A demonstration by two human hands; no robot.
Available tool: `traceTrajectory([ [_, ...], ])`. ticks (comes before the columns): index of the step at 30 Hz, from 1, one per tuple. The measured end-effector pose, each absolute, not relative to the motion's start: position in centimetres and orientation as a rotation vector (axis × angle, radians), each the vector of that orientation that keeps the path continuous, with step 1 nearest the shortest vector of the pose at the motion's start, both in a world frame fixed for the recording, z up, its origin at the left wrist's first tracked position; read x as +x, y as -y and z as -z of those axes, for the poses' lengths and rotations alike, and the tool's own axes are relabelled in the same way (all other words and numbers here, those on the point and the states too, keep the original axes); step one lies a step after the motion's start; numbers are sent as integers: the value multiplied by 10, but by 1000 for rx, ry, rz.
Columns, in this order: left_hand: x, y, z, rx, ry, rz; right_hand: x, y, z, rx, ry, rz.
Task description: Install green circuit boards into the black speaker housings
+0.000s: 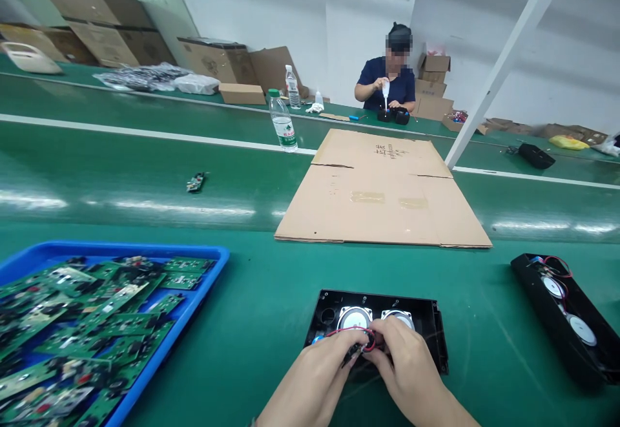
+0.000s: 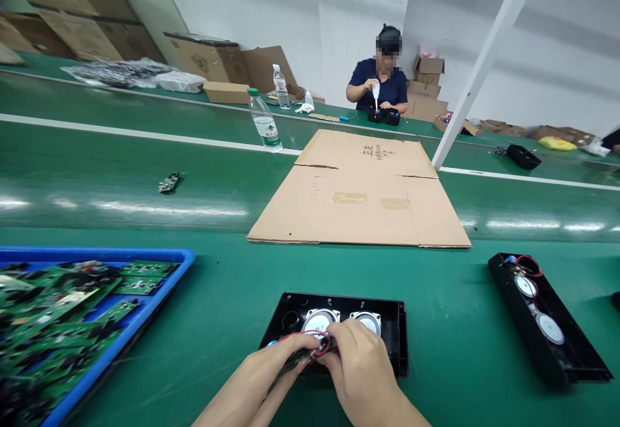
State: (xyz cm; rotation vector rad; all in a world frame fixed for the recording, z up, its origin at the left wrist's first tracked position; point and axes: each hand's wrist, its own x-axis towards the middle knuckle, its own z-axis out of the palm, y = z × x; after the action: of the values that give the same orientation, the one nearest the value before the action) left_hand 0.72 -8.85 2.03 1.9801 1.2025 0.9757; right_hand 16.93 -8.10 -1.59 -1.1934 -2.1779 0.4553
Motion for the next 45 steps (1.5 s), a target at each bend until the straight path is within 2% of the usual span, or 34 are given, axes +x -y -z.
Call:
traceTrajectory([
  [8, 8, 92, -12, 2019, -1244, -909, 168, 82, 18, -1290, 2155, -595],
  [12, 7, 95, -15, 1995, -1312, -867, 173, 77, 7, -1333, 2014, -853],
  [17, -3, 99, -15, 2038, -1266, -887, 178, 70, -5, -1170, 1976, -1171],
  [24, -11, 97, -13, 1718, -1397, -784, 181, 72, 2, -1358, 1807, -1136],
  [30, 0, 100, -14, 1911, -1275, -874, 176, 75, 5, -1354, 1840, -968],
  [33, 4, 98, -14, 1818, -1300, -881, 175, 77, 6, -1382, 1901, -927],
  [36, 6, 94, -12, 1539, -1387, -886, 177, 76, 5, -1449, 1800, -975],
  [39, 10, 91, -10, 1285, -1409, -907, 182, 72, 5, -1404, 1612, -1160],
  [42, 15, 89, -7, 1244, -1449, -949, 185, 69, 5, -1272, 1545, -1334],
  [45, 20, 87, -4, 1339, -1505, -970, 184, 71, 6, -1262, 1652, -1276],
])
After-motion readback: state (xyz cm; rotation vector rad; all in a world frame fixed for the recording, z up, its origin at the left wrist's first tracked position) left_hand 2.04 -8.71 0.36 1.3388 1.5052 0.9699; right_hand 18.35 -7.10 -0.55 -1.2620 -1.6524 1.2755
